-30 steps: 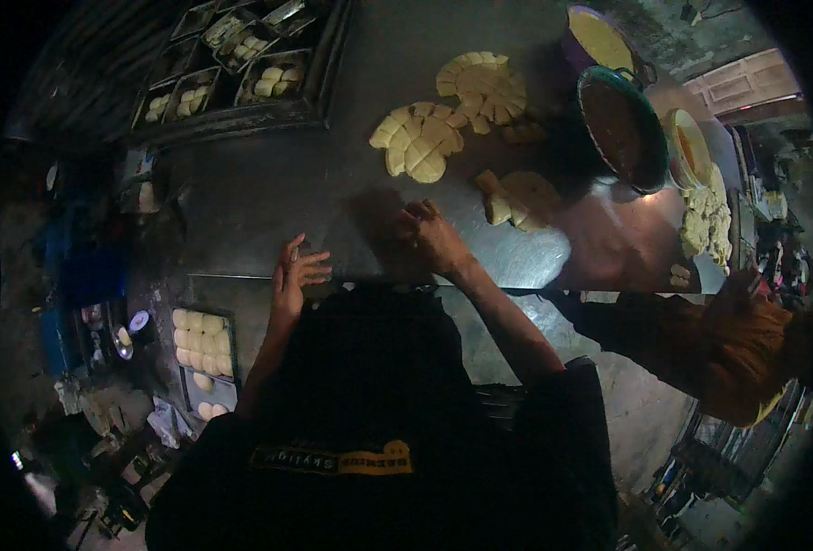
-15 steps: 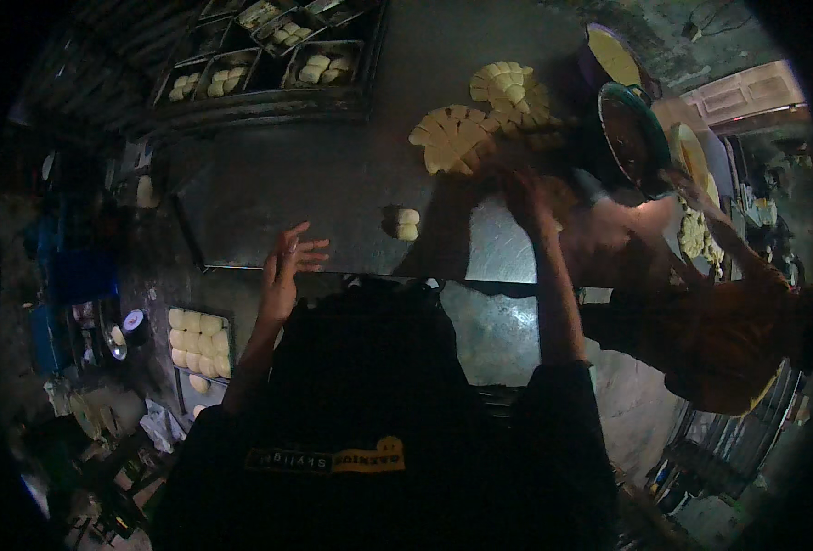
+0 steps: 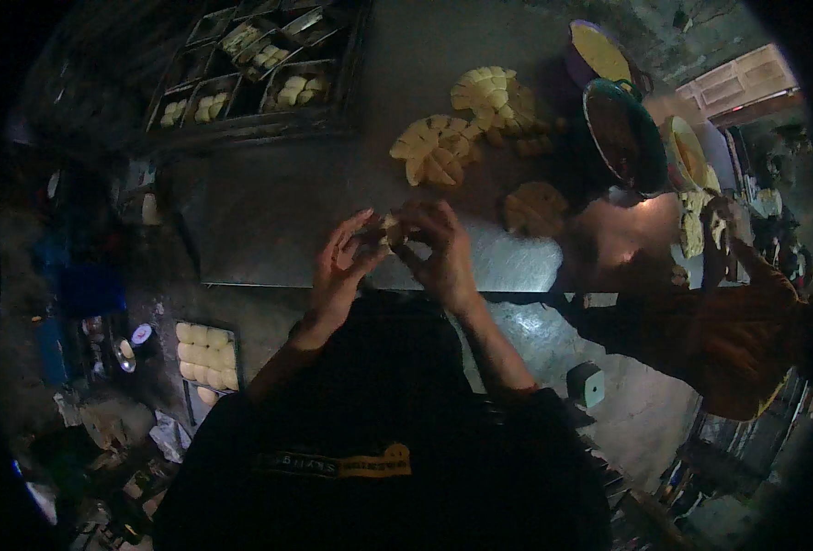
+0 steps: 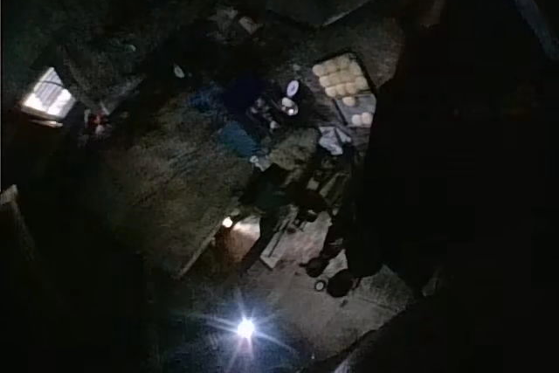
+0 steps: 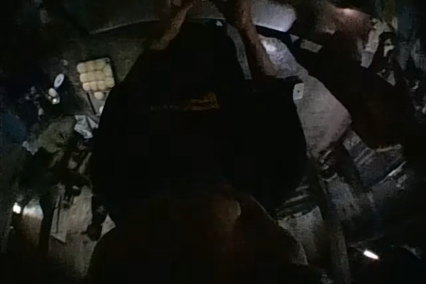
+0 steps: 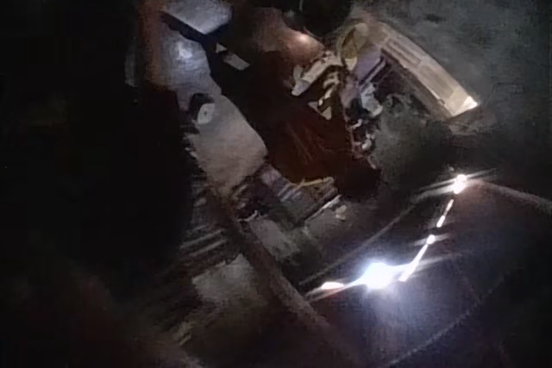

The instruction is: The person shapes small pieces of dough by hand, occasionally dipping them into a container of dark liquid, and places them onto a metal tray.

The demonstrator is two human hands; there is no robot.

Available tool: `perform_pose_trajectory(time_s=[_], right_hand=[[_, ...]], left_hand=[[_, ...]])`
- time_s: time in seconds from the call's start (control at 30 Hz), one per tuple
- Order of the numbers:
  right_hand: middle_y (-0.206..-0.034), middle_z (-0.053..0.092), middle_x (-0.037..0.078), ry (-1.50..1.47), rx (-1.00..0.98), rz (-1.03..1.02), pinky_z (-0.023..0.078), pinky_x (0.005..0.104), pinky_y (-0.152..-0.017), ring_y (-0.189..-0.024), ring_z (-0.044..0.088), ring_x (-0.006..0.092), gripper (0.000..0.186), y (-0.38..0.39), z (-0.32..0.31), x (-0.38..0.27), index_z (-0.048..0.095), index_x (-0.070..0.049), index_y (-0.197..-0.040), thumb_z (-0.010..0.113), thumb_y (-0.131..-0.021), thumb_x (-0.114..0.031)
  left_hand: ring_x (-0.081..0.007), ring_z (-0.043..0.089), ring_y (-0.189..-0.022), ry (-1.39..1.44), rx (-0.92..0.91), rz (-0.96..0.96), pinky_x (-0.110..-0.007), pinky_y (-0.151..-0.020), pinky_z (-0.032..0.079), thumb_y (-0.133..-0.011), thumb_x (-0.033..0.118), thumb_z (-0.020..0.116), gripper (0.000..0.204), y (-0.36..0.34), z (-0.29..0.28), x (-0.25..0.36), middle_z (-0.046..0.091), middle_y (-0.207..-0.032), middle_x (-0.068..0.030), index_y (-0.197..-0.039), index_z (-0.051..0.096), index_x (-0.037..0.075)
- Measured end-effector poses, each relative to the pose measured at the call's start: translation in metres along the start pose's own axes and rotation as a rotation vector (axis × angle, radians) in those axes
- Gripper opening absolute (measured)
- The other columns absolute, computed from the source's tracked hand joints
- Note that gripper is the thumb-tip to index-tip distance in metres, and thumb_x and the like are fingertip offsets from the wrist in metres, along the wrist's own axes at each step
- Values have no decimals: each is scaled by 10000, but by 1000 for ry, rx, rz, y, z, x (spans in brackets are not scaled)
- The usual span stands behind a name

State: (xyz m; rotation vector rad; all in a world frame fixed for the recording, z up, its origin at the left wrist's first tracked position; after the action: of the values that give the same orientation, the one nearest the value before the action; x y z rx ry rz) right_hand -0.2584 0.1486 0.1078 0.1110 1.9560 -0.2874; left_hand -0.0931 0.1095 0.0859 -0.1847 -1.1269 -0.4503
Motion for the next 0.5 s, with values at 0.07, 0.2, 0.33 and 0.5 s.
perform_pose_trajectory(time_s=[0.07, 0.2, 0.33, 0.5], right_hand=[[-1178, 649, 112, 144, 77, -40, 559, 340, -893, -1039, 660, 233, 455, 9, -1, -16, 664, -49, -1163, 790, -734, 34], [-1202, 662, 120, 206, 238, -125, 570, 360, -852, -1019, 675, 270, 427, 20, -32, -8, 670, -55, -1150, 766, -743, 25], [-1119, 673, 124, 74, 277, 47, 576, 354, -844, -982, 691, 252, 378, 33, -76, -6, 668, -37, -1139, 753, -775, 20], [-1018, 679, 68, -625, -54, 240, 529, 272, -700, -882, 638, 105, 224, 72, -129, 19, 672, 1, -1024, 738, -811, -13]], left_hand=[[-152, 592, -1080, -23, 27, 56, -315, -990, 468, -905, 6, 680, 375, -4, 13, -5, 619, -1159, -73, -1262, 566, -9], [-161, 591, -1084, -138, 82, -29, -325, -993, 459, -931, 42, 659, 319, -9, 43, -20, 632, -1143, -72, -1236, 583, -14], [-259, 580, -1173, -531, 22, 280, -395, -1039, 434, -952, 91, 625, 244, -15, 95, -22, 625, -1218, -119, -1180, 633, 5], [-304, 520, -1294, -999, -575, 955, -474, -1085, 396, -905, 386, 668, 316, -23, 146, -21, 621, -1299, -65, -1069, 730, 123]])
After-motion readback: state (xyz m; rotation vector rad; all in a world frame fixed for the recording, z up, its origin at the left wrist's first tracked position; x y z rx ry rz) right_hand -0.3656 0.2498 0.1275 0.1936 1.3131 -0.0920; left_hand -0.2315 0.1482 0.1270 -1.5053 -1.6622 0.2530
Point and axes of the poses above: each hand's wrist, its own y-axis away from the middle knuckle, its own z-axis out of the palm, x = y × z, the point moved 1 cm from there along -y, towards the middle knuckle
